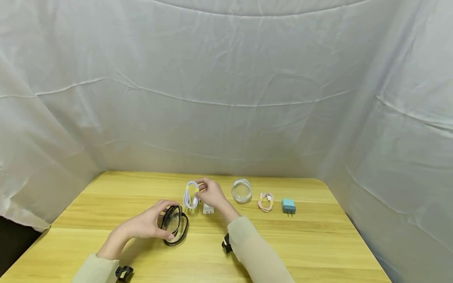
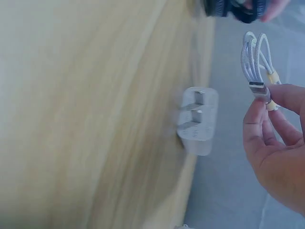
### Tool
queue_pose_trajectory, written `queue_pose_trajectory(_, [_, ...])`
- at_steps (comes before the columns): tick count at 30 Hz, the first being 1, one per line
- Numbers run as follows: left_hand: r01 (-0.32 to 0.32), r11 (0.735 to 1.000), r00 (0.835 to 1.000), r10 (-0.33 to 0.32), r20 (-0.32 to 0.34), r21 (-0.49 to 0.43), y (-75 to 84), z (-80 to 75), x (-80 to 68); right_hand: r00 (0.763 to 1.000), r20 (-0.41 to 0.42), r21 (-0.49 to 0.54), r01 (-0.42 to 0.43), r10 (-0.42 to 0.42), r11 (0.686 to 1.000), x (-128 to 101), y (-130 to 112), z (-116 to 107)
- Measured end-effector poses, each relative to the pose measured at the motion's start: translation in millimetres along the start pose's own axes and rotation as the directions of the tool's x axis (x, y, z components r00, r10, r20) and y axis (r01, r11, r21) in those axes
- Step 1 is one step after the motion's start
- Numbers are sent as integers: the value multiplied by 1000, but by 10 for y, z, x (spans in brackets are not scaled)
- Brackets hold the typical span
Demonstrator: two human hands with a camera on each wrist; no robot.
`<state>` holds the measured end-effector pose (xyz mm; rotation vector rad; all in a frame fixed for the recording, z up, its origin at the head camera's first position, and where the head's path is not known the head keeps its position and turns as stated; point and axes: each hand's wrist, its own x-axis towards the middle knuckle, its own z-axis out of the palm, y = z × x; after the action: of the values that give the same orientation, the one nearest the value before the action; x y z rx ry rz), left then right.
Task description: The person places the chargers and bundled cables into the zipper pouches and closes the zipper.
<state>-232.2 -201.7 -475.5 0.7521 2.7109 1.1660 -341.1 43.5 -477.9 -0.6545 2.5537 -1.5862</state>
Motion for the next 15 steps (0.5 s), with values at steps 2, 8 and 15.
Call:
queue_pose_trajectory(2, [15, 1000, 1000, -15, 2, -9, -3, -1, -4, 1000, -8, 37, 7, -7, 999, -55, -24, -28])
queue_pose_trajectory(8, [25, 999, 1000, -25, 7, -21, -12, -27, -11, 1000, 20, 156, -24, 21, 987, -233, -115, -70])
queue_pose_trajectory(15, [21, 1000, 1000, -21, 1, -13, -10, -61, -15, 997, 53, 135, -63, 56, 989, -396, -187, -47])
